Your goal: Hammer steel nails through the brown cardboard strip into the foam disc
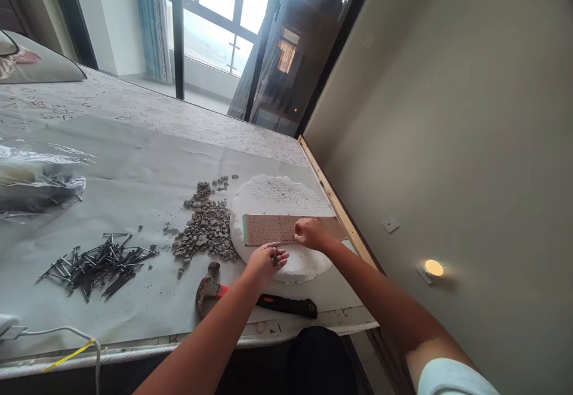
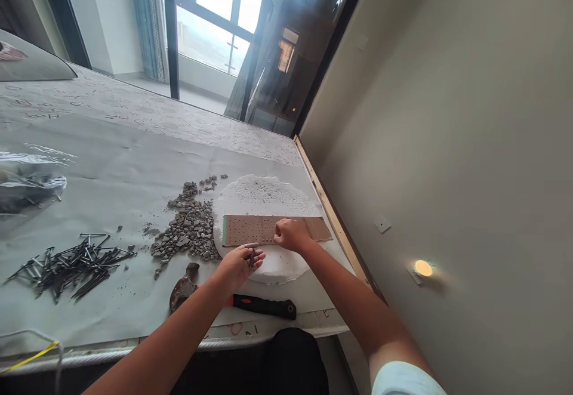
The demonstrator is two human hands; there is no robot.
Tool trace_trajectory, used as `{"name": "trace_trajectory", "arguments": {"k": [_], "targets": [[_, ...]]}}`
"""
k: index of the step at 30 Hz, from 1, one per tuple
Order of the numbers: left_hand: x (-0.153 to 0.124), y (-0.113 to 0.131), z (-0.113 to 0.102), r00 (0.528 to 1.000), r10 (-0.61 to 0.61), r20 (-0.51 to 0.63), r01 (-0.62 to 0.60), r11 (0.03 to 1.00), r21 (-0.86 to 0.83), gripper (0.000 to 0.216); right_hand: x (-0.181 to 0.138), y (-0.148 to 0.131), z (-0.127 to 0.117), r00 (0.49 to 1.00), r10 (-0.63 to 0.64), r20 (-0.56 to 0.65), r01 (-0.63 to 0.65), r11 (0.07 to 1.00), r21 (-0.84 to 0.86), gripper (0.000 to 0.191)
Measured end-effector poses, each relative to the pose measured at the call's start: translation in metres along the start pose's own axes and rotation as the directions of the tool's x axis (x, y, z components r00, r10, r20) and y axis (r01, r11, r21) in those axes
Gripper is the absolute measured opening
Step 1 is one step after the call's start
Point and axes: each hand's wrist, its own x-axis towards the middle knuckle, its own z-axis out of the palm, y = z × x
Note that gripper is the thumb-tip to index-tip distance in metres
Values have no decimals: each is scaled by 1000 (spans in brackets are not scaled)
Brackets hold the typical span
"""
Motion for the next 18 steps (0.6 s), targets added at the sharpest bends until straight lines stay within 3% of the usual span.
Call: {"name": "trace_trajectory", "arguments": {"k": [4,8,11,14,16,18], "targets": [[1,-1,0,1000,5,-25,-5,1000,12,28,2,1,-2,996,86,-39,-82,993,85,11],[2,-1,0,999,5,-42,-4,1000,27,25,2,-1,-19,994,98,-36,-90,978,190,19],[3,-1,1,1000,7,-26,-7,1000,5,18,-3,-15,-32,995,-92,27,76,927,368,16],[2,0,2,1000,-7,25,8,1000,-16,10,-7,-33,-33,946,-320,52,259,841,474,12],[0,1,3,999,-14,41,15,1000,-24,10,-6,-37,-29,935,-353,39,303,850,430,15],[-1,2,2,1000,-13,17,13,1000,-21,10,-4,-34,-24,957,-289,-27,281,902,329,19]]}}
